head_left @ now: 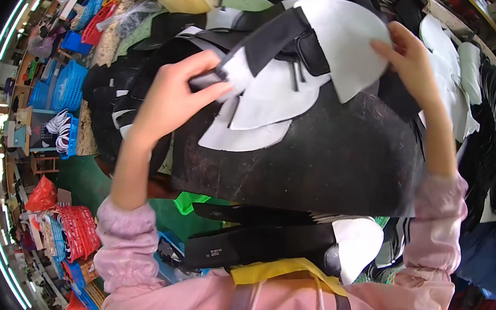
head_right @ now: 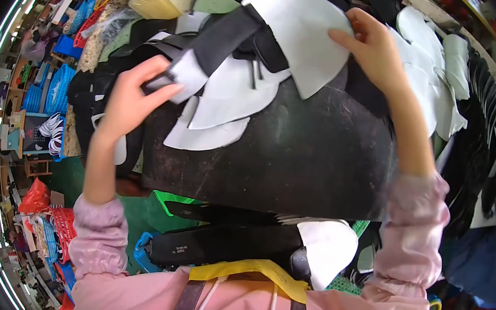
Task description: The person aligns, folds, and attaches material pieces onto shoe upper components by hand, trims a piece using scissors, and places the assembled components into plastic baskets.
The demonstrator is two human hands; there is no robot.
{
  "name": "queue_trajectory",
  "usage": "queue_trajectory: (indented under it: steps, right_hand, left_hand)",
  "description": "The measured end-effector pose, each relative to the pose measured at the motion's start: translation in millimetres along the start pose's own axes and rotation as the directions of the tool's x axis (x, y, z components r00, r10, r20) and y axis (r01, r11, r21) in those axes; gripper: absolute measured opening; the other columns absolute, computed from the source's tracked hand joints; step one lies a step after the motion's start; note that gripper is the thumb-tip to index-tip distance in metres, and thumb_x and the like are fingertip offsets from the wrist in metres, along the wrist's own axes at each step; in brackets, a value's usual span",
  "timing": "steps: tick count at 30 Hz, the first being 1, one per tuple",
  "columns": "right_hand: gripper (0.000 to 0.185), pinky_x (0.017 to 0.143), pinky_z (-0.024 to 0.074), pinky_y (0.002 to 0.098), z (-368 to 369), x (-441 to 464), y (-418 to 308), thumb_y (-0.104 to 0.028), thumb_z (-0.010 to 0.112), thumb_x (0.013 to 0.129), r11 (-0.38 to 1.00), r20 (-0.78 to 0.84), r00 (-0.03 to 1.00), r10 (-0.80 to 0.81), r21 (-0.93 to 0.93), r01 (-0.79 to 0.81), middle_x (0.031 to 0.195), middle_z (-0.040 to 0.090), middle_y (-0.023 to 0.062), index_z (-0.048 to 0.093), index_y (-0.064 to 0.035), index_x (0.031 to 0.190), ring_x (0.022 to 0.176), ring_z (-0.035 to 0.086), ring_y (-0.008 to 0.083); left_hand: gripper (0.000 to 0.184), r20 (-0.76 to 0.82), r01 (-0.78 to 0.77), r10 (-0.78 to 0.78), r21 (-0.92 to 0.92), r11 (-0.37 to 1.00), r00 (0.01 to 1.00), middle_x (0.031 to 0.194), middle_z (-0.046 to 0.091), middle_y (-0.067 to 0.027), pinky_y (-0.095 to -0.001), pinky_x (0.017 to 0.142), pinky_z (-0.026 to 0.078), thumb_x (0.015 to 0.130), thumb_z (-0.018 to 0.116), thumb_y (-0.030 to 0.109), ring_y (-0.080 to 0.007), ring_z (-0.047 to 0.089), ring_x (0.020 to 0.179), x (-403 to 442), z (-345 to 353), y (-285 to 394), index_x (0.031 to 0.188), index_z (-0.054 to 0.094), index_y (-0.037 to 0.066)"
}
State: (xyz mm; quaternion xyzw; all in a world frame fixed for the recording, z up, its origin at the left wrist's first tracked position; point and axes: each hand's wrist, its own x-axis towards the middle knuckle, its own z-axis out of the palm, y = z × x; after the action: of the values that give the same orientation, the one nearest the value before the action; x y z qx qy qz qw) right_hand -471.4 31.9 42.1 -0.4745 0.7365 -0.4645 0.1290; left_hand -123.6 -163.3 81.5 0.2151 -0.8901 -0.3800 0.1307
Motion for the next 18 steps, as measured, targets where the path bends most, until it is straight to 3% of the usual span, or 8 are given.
queue_trajectory:
  steps: [2,5,6,8,9,11,15,18]
  right_hand:
    - [0.024,0.057,0.0342,0.0230,-40,-48,-31,-0.019,0.081,0.086,0.977,0.229,0.956,0.181,0.068,-0.201,0.076,0.048,-0.0083,0.062,-0.0077,0.096,0.068,0.042,0.0016]
    - [0.025,0.058,0.0326,0.0217,-99,-123,-10,-0.011,0.082,0.084,0.918,0.473,0.813,0.340,0.023,-0.397,0.075,0.043,-0.0104,0.057,-0.0096,0.086,0.070,0.039,0.0011]
    - [0.028,0.058,0.0329,0.0219,-114,-144,0,-0.008,0.082,0.083,0.901,0.547,0.748,0.376,-0.027,-0.433,0.075,0.041,-0.0109,0.054,-0.0094,0.083,0.071,0.038,0.0008]
    - [0.032,0.059,0.0333,0.0229,-114,-171,-5,-0.007,0.083,0.080,0.824,0.565,0.664,0.490,-0.052,-0.564,0.075,0.039,-0.0104,0.052,-0.0092,0.081,0.072,0.038,0.0011]
    - [0.030,0.061,0.0351,0.0238,-116,-178,-4,-0.005,0.083,0.079,0.804,0.563,0.620,0.546,-0.144,-0.577,0.076,0.040,-0.0085,0.053,-0.0078,0.082,0.072,0.040,0.0024]
    - [0.027,0.061,0.0363,0.0237,-117,-178,-7,-0.005,0.082,0.079,0.837,0.435,0.715,0.547,-0.288,-0.465,0.075,0.042,-0.0067,0.056,-0.0064,0.086,0.071,0.041,0.0035]
    - [0.015,0.068,0.0449,0.0244,-96,-142,16,-0.012,0.072,0.091,0.932,0.073,0.969,0.235,-0.301,-0.203,0.091,0.064,-0.0024,0.068,-0.0056,0.103,0.079,0.052,0.0069]
    - [0.041,0.080,0.0514,0.0342,-63,-106,40,-0.025,0.079,0.089,0.872,-0.125,0.991,0.054,-0.477,-0.108,0.099,0.071,0.0059,0.063,-0.0120,0.125,0.084,0.063,0.0217]
  left_hand:
    - [0.015,0.179,0.107,-0.066,-0.229,0.968,0.982,0.085,0.060,0.0011,-0.0224,0.074,0.043,0.091,0.075,0.009,-0.0027,0.050,0.082,-20,-16,20,0.098,0.065,0.001]
    - [0.014,0.367,0.116,-0.027,-0.221,0.968,0.930,0.085,0.059,0.0028,-0.0239,0.071,0.042,0.091,0.074,0.009,-0.0033,0.050,0.081,-43,7,20,0.098,0.065,0.000]
    - [0.016,0.472,0.274,-0.128,-0.257,0.927,0.873,0.079,0.057,-0.0010,-0.0255,0.068,0.042,0.088,0.076,0.011,-0.0073,0.051,0.074,-44,27,28,0.095,0.064,0.002]
    - [0.015,0.460,0.196,-0.140,-0.077,0.978,0.877,0.076,0.060,-0.0010,-0.0289,0.064,0.043,0.086,0.074,0.009,-0.0089,0.057,0.068,-46,70,18,0.092,0.062,0.003]
    - [0.016,0.330,0.066,-0.085,0.069,0.995,0.940,0.075,0.064,-0.0054,-0.0331,0.061,0.044,0.085,0.074,0.012,-0.0173,0.060,0.063,-46,91,21,0.093,0.062,0.004]
    - [0.017,0.173,-0.078,0.028,0.288,0.954,0.984,0.075,0.069,-0.0130,-0.0434,0.056,0.047,0.084,0.074,0.019,-0.0368,0.062,0.058,-43,110,24,0.096,0.066,0.011]
    - [0.020,0.171,-0.101,0.028,0.435,0.895,0.985,0.079,0.072,-0.0102,-0.0419,0.059,0.052,0.086,0.075,0.022,-0.0339,0.067,0.063,-34,111,31,0.102,0.069,0.012]
    - [0.021,0.128,-0.184,0.142,0.429,0.884,0.982,0.084,0.073,-0.0092,-0.0415,0.060,0.052,0.088,0.074,0.023,-0.0326,0.069,0.066,-29,114,38,0.105,0.068,0.013]
